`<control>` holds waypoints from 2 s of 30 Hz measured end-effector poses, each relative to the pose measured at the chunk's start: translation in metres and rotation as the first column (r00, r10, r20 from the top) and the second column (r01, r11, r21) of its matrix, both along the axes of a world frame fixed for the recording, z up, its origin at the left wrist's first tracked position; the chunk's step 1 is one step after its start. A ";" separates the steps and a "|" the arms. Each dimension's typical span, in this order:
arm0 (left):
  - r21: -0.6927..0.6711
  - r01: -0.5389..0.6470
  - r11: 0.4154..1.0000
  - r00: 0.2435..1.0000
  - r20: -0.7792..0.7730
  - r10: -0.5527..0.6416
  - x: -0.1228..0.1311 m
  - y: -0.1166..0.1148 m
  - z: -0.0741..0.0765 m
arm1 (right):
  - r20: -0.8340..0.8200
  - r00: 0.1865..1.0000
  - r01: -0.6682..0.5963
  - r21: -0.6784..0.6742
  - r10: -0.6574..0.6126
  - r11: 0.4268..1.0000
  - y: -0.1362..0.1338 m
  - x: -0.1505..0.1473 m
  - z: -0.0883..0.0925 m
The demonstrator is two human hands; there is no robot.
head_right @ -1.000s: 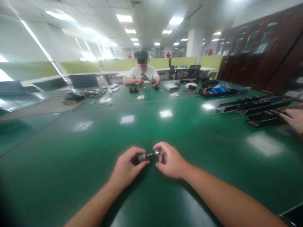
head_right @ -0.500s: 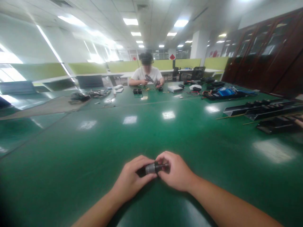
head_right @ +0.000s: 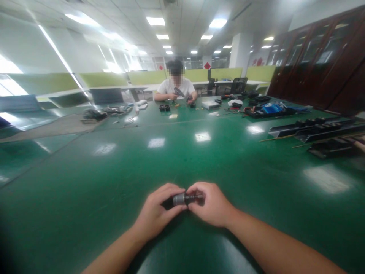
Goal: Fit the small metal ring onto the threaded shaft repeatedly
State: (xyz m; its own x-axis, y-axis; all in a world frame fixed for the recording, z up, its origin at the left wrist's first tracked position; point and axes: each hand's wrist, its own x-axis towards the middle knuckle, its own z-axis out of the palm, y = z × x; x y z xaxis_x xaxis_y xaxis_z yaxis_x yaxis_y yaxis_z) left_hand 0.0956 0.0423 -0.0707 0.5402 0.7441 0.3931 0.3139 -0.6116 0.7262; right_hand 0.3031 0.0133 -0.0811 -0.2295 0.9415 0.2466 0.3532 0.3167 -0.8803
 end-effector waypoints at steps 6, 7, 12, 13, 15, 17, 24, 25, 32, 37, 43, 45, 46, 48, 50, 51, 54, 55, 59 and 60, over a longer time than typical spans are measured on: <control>-0.002 0.002 1.000 1.000 0.010 -0.002 0.000 -0.001 -0.001 | -0.028 1.000 0.000 -0.019 -0.001 1.000 -0.002 0.000 0.000; -0.005 0.001 1.000 1.000 0.010 -0.001 0.000 -0.001 -0.001 | -0.040 0.999 0.002 -0.021 -0.003 1.000 -0.002 -0.001 0.000; -0.010 0.011 1.000 1.000 0.013 -0.011 0.001 -0.001 0.001 | -0.053 0.998 0.017 -0.009 -0.018 1.000 -0.003 -0.001 0.002; -0.012 0.012 1.000 1.000 0.012 -0.012 0.001 -0.002 0.001 | -0.047 0.999 0.014 -0.008 -0.015 1.000 -0.003 -0.001 0.003; -0.014 0.012 1.000 1.000 0.006 -0.012 0.001 -0.002 0.002 | -0.035 0.999 0.006 -0.014 -0.007 1.000 -0.002 0.000 0.003; -0.013 0.015 1.000 1.000 -0.003 -0.015 0.001 -0.002 0.002 | -0.032 0.999 0.003 -0.024 -0.003 1.000 -0.002 0.000 0.002; -0.007 0.012 1.000 1.000 -0.018 -0.012 0.001 -0.001 0.001 | -0.025 1.000 -0.016 -0.035 0.016 0.999 -0.001 0.000 0.002; -0.005 0.008 1.000 1.000 -0.016 -0.008 0.001 -0.001 0.000 | -0.026 1.000 -0.018 -0.038 0.017 0.999 -0.001 0.000 0.002; -0.002 -0.017 1.000 1.000 -0.006 0.017 0.002 -0.002 -0.001 | -0.025 1.000 -0.003 -0.061 0.002 0.998 0.000 0.000 0.002; 0.003 -0.020 1.000 1.000 -0.006 0.020 0.002 -0.003 0.000 | -0.022 1.000 0.005 -0.059 -0.007 0.998 0.000 0.001 0.002; 0.013 -0.032 0.999 0.999 -0.017 0.033 0.002 -0.003 0.001 | -0.029 1.000 0.003 -0.072 -0.005 0.997 0.001 0.003 0.001; 0.019 -0.034 0.999 0.999 -0.016 0.034 0.002 -0.003 0.001 | -0.040 0.999 -0.002 -0.082 -0.001 0.997 0.001 0.003 0.001; 0.022 -0.033 0.999 0.999 -0.015 0.033 0.002 -0.003 0.000 | -0.045 0.999 -0.006 -0.085 0.003 0.996 0.001 0.003 0.000; 0.026 -0.032 0.999 0.999 -0.013 0.032 0.001 -0.003 0.000 | -0.047 0.999 -0.015 -0.087 0.011 0.996 0.001 0.003 0.000; 0.026 -0.035 0.999 0.999 -0.009 0.035 0.001 -0.003 -0.001 | -0.051 0.999 -0.018 -0.093 0.013 0.995 0.001 0.003 0.000; 0.027 -0.038 0.999 0.999 -0.005 0.038 0.001 -0.003 -0.001 | -0.053 0.998 -0.018 -0.099 0.013 0.995 0.001 0.003 0.000; 0.026 -0.040 0.999 0.999 0.002 0.040 0.000 -0.002 -0.002 | -0.054 0.998 -0.018 -0.109 0.012 0.994 0.001 0.002 -0.001; 0.028 -0.040 0.999 0.999 0.004 0.040 0.000 -0.002 -0.002 | -0.054 0.998 -0.017 -0.110 0.011 0.994 0.002 0.002 -0.001; 0.041 -0.046 0.998 0.999 0.012 0.046 0.000 -0.001 -0.002 | -0.064 0.998 -0.013 -0.108 0.007 0.994 0.003 0.003 -0.001; 0.045 -0.047 0.998 0.999 0.014 0.046 0.000 -0.001 -0.002 | -0.066 0.998 -0.014 -0.106 0.007 0.994 0.003 0.003 -0.001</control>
